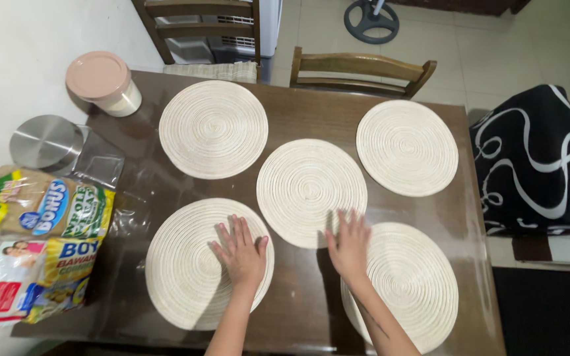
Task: The person arranges placemats on a dining table, adjusts the chairs, and sets out plates and silverware for several places.
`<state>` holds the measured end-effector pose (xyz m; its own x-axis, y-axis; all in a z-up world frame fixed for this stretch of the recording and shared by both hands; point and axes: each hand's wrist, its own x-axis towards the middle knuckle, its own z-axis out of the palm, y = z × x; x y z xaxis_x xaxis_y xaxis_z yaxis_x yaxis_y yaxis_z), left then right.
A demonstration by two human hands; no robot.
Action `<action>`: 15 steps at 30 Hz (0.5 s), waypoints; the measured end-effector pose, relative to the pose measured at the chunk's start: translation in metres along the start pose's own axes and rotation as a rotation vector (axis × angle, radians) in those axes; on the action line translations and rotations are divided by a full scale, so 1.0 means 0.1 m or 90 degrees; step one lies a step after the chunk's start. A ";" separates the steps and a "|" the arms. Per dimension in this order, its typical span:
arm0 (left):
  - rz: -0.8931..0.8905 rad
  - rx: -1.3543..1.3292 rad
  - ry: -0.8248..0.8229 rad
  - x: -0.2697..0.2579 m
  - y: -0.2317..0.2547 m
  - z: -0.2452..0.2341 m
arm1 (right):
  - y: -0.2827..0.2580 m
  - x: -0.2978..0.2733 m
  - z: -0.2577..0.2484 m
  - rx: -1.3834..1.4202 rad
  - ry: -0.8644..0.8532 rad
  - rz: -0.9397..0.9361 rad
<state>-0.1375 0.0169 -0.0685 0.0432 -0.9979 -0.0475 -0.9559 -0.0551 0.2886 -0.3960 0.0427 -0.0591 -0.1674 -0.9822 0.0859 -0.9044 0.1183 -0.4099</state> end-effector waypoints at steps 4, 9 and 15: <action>-0.035 0.069 -0.071 -0.23 -0.25 0.10 | 0.02 -0.74 -0.15 -0.067 0.027 0.168; 0.002 0.028 -0.051 -0.29 -0.49 0.16 | 0.22 -1.19 -0.15 -0.105 -0.013 0.267; 0.019 0.039 -0.064 -0.31 -0.65 0.13 | 0.48 -1.26 -0.13 -0.092 0.051 0.206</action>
<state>-0.0807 0.0518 -0.0984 -0.0114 -0.9907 -0.1357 -0.9724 -0.0206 0.2323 -0.4238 0.1740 -0.0779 -0.4792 -0.8766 0.0451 -0.8446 0.4465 -0.2955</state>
